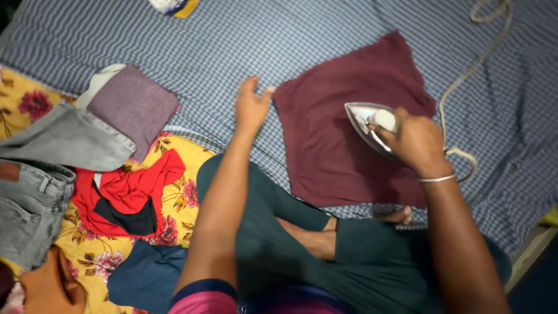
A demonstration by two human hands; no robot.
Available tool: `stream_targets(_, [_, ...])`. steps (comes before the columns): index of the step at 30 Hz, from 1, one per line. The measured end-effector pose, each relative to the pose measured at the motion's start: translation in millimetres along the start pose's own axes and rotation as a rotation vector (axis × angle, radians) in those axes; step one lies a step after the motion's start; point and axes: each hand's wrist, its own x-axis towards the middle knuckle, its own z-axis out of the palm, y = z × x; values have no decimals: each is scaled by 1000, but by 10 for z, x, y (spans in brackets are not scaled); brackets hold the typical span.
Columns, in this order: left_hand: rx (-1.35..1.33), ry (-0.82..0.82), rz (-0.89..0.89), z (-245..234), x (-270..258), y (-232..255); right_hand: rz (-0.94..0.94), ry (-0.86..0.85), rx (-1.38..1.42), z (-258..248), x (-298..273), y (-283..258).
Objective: The person irons a pair of light-colored jeans laid out on a bed, smoothing the fabric with one hand while moving the iron with the other. After finishing the jeans, the person picks up a maroon garment, unfolds it, and begins ironing it as well.
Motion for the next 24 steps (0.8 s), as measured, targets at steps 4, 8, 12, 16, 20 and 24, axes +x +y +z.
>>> stream_targets(4, [86,-56,262,18,66,223,-36,27,96,125,268,-577])
stream_targets(8, [49,-180,149,92,137,195,-62,31,56,358,586,-996])
stream_targets(12, [47,-176,28,176,162,127,-30,-1,54,635,828,-1247])
stream_targets(16, [57,-170,-23,207,193,113,86,-2,64,763,1005,-1194])
stream_targets(20, [34,-153,-68,194,194,145,193,42,43,815,1167,-914])
stream_targets(24, [52,-183,-116,133,205,193,285,55,25,761,1315,-632])
